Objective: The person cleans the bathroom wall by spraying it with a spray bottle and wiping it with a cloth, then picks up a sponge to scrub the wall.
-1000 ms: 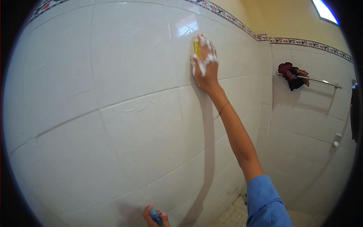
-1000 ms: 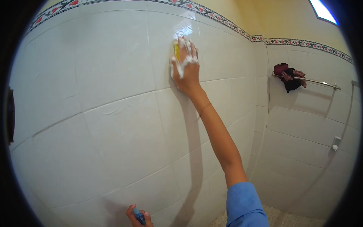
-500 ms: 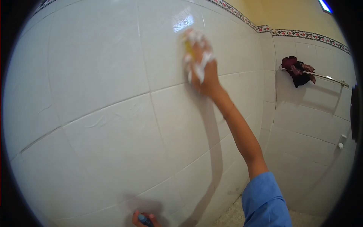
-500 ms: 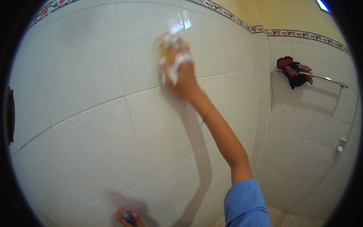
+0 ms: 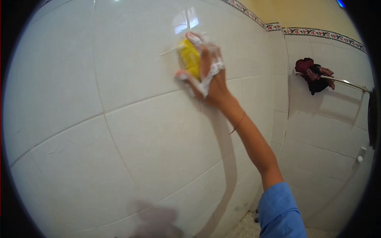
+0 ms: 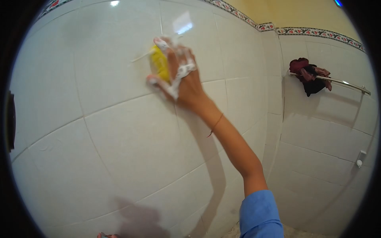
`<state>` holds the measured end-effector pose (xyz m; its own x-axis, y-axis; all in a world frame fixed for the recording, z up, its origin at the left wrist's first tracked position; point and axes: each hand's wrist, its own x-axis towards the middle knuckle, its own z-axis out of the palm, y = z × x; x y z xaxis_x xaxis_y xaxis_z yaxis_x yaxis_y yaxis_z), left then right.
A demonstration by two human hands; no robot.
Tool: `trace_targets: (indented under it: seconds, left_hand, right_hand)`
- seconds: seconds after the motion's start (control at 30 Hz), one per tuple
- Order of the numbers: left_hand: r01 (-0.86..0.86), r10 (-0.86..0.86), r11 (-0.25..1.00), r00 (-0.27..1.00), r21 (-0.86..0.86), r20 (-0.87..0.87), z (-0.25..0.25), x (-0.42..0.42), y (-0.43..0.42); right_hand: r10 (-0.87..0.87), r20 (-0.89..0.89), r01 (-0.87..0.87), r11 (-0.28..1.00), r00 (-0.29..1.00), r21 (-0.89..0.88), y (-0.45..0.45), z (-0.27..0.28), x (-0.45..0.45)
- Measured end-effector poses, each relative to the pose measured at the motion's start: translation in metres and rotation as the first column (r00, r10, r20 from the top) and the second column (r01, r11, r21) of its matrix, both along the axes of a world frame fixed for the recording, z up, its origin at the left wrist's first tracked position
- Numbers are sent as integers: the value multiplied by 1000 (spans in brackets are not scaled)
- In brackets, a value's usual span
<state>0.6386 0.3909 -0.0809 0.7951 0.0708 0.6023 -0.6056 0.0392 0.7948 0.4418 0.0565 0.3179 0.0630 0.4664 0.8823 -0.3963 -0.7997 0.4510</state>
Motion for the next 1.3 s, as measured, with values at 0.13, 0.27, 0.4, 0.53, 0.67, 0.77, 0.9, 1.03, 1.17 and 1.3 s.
trace_targets:
  seconds: [0.13,0.27,0.4,0.53,0.67,0.77,0.9,1.03,1.17,1.3]
  left_hand:
    - [-1,4,1000,992,25,-128,19,-12,3]
    - [-5,9,999,997,54,-73,19,-12,-1]
    - [49,-58,996,990,-78,-129,14,-6,2]
    - [129,-150,982,976,-136,-160,20,-16,3]
    - [145,-146,988,989,-61,-14,-8,1,-1]
    - [163,-168,983,985,-88,-51,-20,4,-4]
    - [211,-211,977,976,13,60,-28,18,13]
    - [168,-177,980,981,108,79,-28,14,16]
    - [137,-138,989,990,61,12,-24,2,6]
    - [15,-17,990,1000,140,12,-22,5,5]
  right_hand:
    - [-187,271,184,982,944,38,-78,36,-27]
    - [-34,220,3,990,975,141,-33,51,-16]
    - [18,15,-18,1000,1000,-2,-12,6,3]
    - [-137,298,45,954,945,297,-75,52,-45]
    - [-145,415,85,983,898,160,-80,93,-25]
    - [-121,161,117,993,980,32,2,31,20]
    - [-103,194,46,960,976,275,-65,-1,-19]
    - [-278,471,173,952,837,254,-137,68,-52]
    - [-164,181,125,970,970,209,-65,44,-13]
    - [-155,158,168,983,975,-70,-127,17,-56]
